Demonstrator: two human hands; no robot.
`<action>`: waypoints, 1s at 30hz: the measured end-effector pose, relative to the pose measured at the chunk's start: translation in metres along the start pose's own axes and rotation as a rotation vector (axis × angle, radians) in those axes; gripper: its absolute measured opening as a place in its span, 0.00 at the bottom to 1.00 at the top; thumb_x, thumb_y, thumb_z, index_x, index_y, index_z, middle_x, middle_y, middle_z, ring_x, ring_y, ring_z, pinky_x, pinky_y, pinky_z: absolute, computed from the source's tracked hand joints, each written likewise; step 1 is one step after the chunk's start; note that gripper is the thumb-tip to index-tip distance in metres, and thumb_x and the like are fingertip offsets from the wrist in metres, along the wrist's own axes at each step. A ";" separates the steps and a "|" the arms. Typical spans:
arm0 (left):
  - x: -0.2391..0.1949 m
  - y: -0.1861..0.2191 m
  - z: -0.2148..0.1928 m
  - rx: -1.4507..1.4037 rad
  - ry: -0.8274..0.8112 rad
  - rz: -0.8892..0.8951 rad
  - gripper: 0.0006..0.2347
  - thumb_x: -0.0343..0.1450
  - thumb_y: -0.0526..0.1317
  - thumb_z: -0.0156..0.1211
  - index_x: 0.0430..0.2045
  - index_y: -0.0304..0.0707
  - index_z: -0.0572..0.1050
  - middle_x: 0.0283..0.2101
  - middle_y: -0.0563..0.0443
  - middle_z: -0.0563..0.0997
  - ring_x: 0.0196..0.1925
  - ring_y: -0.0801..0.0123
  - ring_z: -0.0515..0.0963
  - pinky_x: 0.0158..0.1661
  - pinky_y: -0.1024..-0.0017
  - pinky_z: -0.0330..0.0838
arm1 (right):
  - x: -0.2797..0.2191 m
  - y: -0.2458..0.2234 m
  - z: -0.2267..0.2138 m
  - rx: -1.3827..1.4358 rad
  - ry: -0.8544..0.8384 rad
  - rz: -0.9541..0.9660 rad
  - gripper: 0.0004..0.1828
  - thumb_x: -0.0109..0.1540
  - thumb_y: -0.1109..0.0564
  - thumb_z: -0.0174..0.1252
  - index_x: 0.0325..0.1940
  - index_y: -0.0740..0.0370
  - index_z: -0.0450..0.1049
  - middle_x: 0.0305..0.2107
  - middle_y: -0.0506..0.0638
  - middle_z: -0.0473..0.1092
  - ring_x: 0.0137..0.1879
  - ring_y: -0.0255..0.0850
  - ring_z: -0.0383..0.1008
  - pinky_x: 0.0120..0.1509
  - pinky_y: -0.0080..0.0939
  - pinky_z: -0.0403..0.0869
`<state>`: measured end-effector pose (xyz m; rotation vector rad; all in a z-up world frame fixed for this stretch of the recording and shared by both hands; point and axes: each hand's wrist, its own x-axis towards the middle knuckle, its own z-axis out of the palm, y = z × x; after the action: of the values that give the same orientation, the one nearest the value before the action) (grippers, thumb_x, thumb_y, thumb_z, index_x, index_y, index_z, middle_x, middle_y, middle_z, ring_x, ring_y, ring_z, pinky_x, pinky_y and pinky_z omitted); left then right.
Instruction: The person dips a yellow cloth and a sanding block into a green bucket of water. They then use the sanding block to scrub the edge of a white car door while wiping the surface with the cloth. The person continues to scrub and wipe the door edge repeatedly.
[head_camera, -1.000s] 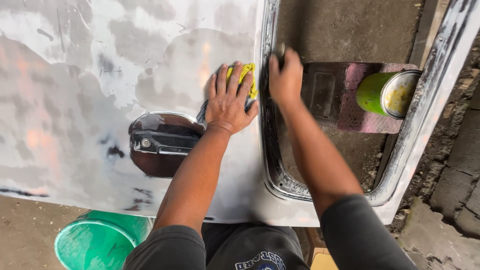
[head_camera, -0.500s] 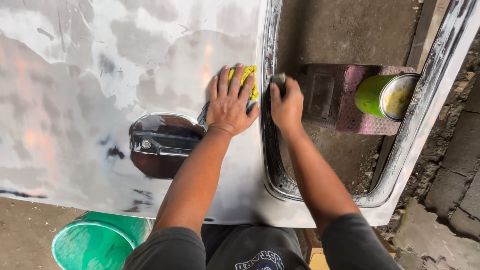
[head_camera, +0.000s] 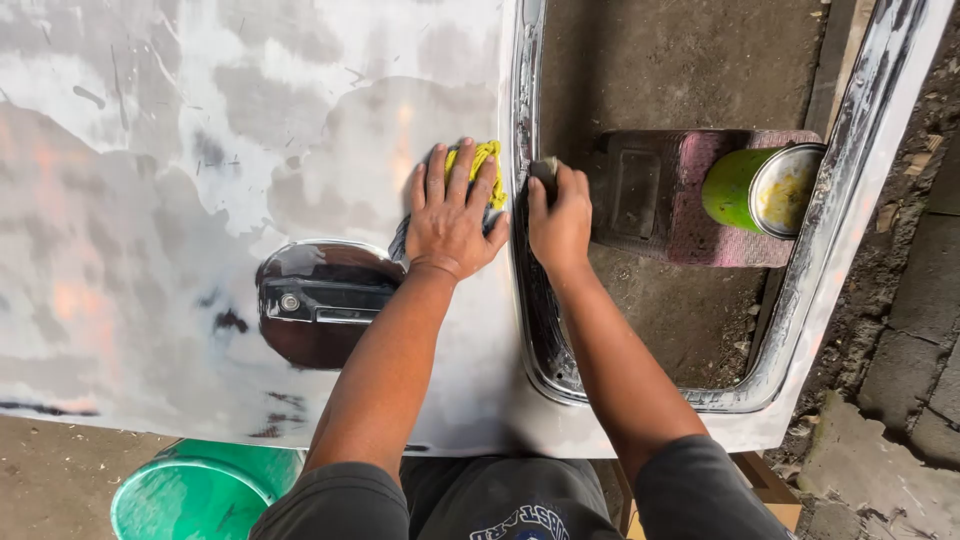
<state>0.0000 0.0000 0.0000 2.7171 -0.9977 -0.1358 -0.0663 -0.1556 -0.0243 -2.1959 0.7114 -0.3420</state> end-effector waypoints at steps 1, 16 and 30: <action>0.000 0.000 -0.001 0.002 -0.003 -0.003 0.32 0.68 0.57 0.57 0.69 0.47 0.65 0.75 0.42 0.55 0.75 0.40 0.51 0.70 0.42 0.43 | 0.006 0.002 0.002 0.002 -0.004 0.002 0.17 0.66 0.58 0.60 0.57 0.67 0.73 0.45 0.63 0.71 0.52 0.61 0.75 0.57 0.54 0.73; 0.001 0.001 0.003 0.051 -0.057 -0.022 0.32 0.70 0.59 0.53 0.70 0.49 0.63 0.76 0.45 0.52 0.77 0.43 0.48 0.71 0.43 0.41 | 0.012 0.005 0.003 0.047 0.050 -0.069 0.17 0.67 0.58 0.61 0.59 0.65 0.73 0.45 0.61 0.71 0.53 0.58 0.75 0.58 0.52 0.73; 0.000 0.003 -0.002 0.030 -0.077 -0.024 0.32 0.69 0.58 0.55 0.70 0.48 0.63 0.76 0.44 0.53 0.76 0.42 0.49 0.70 0.42 0.43 | 0.092 0.018 0.036 0.066 0.064 -0.036 0.18 0.66 0.55 0.62 0.58 0.65 0.73 0.43 0.60 0.70 0.50 0.56 0.75 0.55 0.50 0.73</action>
<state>-0.0014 -0.0023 0.0031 2.7705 -0.9956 -0.2337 0.0172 -0.1976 -0.0600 -2.1450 0.6868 -0.4501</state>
